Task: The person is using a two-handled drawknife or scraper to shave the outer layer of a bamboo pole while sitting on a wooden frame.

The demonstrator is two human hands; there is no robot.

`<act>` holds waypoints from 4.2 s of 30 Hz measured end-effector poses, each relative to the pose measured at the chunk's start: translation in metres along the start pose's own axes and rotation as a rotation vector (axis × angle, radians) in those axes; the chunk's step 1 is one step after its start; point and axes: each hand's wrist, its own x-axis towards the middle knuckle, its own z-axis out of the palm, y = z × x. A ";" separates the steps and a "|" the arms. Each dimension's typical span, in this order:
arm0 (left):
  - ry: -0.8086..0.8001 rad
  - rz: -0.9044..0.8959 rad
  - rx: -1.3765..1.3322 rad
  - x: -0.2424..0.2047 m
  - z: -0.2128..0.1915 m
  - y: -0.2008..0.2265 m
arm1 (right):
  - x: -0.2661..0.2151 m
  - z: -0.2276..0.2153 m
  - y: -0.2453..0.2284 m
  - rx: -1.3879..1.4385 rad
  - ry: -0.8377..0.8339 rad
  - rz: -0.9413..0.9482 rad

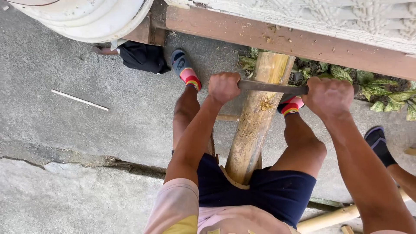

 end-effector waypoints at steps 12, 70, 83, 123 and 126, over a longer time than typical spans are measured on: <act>0.020 -0.061 0.011 0.060 0.006 -0.026 | 0.066 0.008 0.019 -0.050 -0.089 0.062; -0.171 0.018 0.197 -0.003 -0.031 0.009 | -0.017 0.086 -0.013 0.246 0.416 0.048; -0.189 0.055 0.173 -0.089 -0.042 0.037 | -0.097 0.107 -0.058 0.410 0.525 0.056; -0.137 0.116 0.274 -0.019 -0.053 0.044 | -0.044 0.144 -0.026 0.278 0.383 0.135; -0.228 0.105 0.248 -0.081 -0.049 0.049 | -0.096 0.111 -0.054 0.359 0.406 0.130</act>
